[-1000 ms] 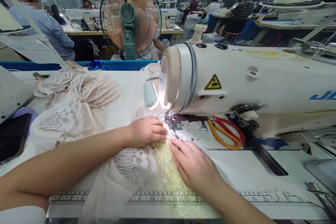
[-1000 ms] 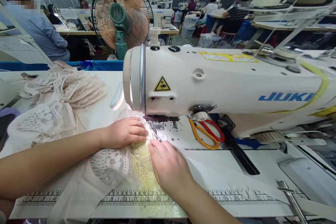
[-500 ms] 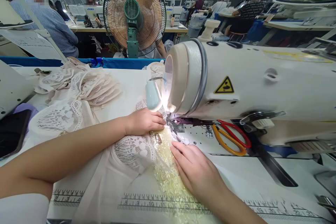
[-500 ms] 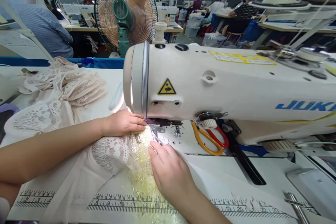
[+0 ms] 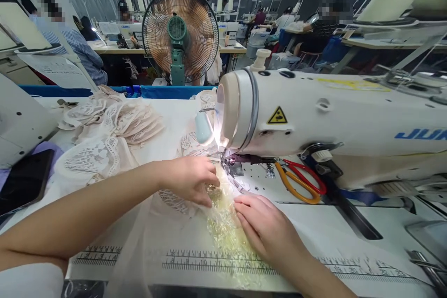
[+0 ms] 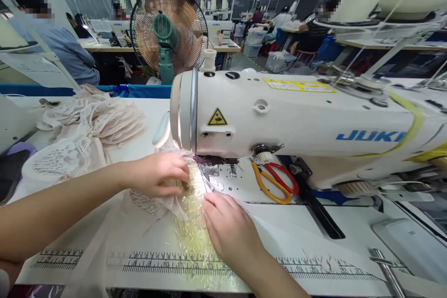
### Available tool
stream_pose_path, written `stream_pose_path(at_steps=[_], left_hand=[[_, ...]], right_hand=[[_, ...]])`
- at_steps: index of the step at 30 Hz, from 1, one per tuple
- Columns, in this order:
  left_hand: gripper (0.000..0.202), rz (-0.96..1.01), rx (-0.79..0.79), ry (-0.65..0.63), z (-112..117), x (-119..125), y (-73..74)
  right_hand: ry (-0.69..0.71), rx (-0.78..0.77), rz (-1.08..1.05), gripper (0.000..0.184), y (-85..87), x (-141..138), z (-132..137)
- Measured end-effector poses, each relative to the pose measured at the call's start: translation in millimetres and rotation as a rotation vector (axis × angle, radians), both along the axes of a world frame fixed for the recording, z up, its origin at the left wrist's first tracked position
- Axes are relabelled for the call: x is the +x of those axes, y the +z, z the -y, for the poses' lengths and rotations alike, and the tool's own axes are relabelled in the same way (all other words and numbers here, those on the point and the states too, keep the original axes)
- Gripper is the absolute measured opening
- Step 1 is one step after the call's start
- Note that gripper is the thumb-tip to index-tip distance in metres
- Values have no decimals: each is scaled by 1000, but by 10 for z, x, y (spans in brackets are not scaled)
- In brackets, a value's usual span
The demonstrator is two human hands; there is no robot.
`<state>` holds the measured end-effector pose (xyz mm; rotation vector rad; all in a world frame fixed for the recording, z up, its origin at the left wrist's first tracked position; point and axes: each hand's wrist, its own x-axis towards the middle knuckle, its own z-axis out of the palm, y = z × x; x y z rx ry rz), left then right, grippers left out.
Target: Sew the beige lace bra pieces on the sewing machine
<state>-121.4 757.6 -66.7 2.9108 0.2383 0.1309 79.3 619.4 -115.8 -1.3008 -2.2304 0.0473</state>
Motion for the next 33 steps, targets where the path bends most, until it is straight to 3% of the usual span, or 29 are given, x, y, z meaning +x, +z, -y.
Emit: stream_pose_path(at_steps=[3, 6, 9, 11, 13, 16, 19, 21, 26, 33], left_hand=[[4, -129, -173, 9, 38, -16, 41], [10, -78, -525, 134, -43, -48, 53], [23, 75, -846, 282, -83, -50, 102], [25, 180, -935, 367, -61, -22, 107], [22, 228, -867, 447, -24, 18, 57], [12, 241, -628, 539, 19, 60, -97], [2, 259, -493, 580, 52, 67, -253], [7, 231, -408, 600, 86, 65, -317], [26, 17, -57, 643, 199, 97, -337], [35, -78, 23, 645, 204, 195, -361]], right_hand=[[13, -145, -144, 20, 31, -39, 114], [21, -279, -225, 21, -36, -178, 246], [88, -341, -251, 52, -92, -403, 291], [149, -379, -305, 58, -64, -548, 248], [129, -396, -396, 45, 11, -634, 169], [-33, -398, -508, 27, 123, -612, 58], [-174, -446, -480, 26, 143, -475, 16], [-220, -487, -430, 26, 113, -385, 18], [-249, -601, -376, 23, 71, -287, 25], [-267, -641, -367, 24, 86, -227, -35]])
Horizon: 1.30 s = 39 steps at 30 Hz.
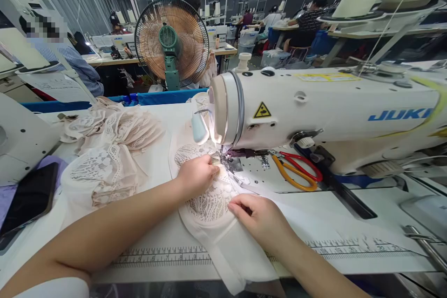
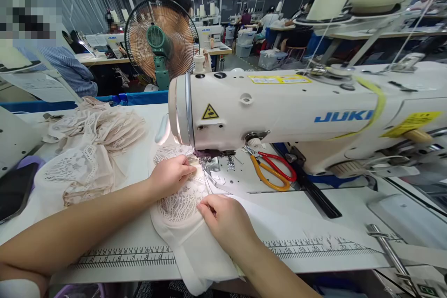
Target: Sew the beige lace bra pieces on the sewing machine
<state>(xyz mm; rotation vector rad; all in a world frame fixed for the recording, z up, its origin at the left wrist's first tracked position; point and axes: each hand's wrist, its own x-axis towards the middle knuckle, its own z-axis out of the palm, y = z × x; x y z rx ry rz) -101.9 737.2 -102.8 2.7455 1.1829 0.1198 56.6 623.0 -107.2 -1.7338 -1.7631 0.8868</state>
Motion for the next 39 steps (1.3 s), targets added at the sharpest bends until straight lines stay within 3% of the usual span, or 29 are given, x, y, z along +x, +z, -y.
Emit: stream_pose_path(at_steps=[14, 20, 25, 29, 34, 36, 39], left_hand=[[42, -72, 36, 2, -54, 95, 0], [36, -82, 58, -5, -106, 83, -24], [30, -75, 120, -18, -213, 97, -25], [29, -68, 170, -28, -289, 64, -15], [25, -30, 333, -175, -27, -164, 56], [36, -85, 266, -198, 164, -265, 106], [81, -279, 32, -70, 362, -348, 177]], right_hand=[[5, -16, 18, 23, 12, 74, -152], [-5, -39, 32, 24, -10, 78, -172], [-8, -29, 96, 26, -2, 59, -229], [17, -44, 226, 27, 100, 41, -226], [133, -43, 448, 34, 186, 118, -82], [186, -35, 492, 36, 164, 161, -31], [246, -51, 534, 40, 120, 187, -16]])
